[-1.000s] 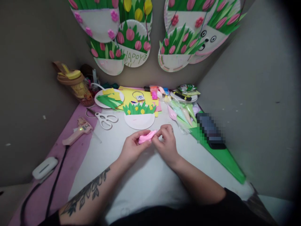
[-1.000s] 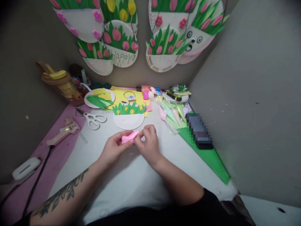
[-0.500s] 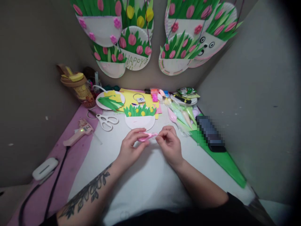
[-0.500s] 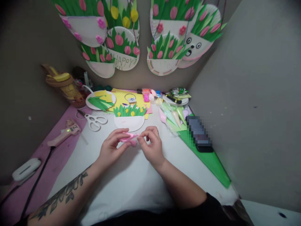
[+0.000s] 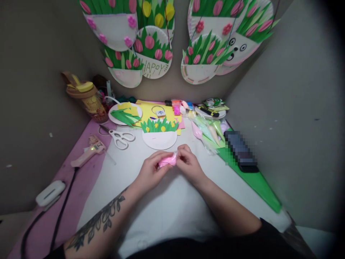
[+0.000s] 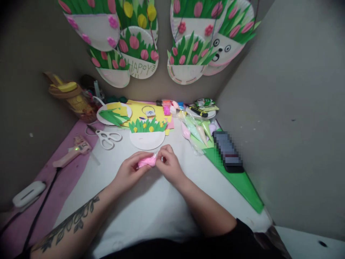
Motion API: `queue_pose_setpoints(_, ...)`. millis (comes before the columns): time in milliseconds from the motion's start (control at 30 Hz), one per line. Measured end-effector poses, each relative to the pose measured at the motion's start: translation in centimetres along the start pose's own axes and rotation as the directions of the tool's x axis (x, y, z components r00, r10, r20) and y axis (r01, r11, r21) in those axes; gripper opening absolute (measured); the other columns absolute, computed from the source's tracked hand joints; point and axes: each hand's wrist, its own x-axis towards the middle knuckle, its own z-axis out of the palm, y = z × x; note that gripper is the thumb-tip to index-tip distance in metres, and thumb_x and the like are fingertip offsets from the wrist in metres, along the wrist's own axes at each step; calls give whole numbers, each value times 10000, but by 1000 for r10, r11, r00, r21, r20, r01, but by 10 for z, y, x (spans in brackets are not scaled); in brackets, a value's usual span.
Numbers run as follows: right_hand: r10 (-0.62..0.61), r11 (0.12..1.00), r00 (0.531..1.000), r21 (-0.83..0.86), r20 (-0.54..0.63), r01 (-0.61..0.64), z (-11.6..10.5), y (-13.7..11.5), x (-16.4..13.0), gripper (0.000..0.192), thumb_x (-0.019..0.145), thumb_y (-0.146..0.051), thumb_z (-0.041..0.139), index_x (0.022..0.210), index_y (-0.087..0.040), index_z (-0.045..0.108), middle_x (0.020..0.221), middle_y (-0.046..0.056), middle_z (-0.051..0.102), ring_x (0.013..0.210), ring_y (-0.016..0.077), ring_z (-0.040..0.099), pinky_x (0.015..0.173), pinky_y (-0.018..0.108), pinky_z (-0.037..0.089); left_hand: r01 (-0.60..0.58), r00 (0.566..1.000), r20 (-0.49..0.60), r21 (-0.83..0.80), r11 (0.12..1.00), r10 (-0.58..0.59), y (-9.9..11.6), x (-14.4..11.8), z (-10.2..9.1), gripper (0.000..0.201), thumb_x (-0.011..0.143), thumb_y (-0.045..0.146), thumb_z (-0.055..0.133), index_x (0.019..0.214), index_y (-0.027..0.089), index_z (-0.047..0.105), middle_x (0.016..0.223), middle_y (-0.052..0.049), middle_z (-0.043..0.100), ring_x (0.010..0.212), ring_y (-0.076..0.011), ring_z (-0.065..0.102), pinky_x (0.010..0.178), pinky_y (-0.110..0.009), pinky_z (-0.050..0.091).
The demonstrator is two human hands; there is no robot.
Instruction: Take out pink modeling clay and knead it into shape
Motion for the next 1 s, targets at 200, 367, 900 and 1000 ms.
queue_pose_setpoints(200,8,996,1000,-84,26,-6,-1,-2,2,139,704,-145,582,619,-197,485,792,3,423,699,134,450,556,246,371,-75,995,67,39,996,72,-5,2,-1,315,821,198,587,1124,234,665,1093,-76,658,1023,-204,597,893,-323,448)
queue_pose_setpoints(367,-141,988,981,-73,-130,132,-9,-9,-4,126,807,-209,555,692,-206,503,840,22,427,813,167,470,691,301,417,168,979,-111,-44,985,-172,-3,6,-6,300,796,281,632,1078,188,676,1099,-83,668,997,-218,613,856,-316,467)
queue_pose_setpoints(900,-101,989,987,-117,-128,86,1,-2,-4,166,790,-144,497,643,-204,453,794,7,409,761,156,460,687,301,399,273,959,2,-260,926,-282,-1,5,1,309,745,265,663,1027,139,661,1020,-90,705,902,-199,649,809,-300,503)
queue_pose_setpoints(1000,-181,937,974,-325,-136,129,10,0,-3,143,774,-116,471,670,-208,438,822,24,406,790,179,456,726,336,404,293,952,7,-302,907,-305,-1,4,6,323,743,274,665,1032,129,665,1042,-101,707,940,-212,645,845,-318,494)
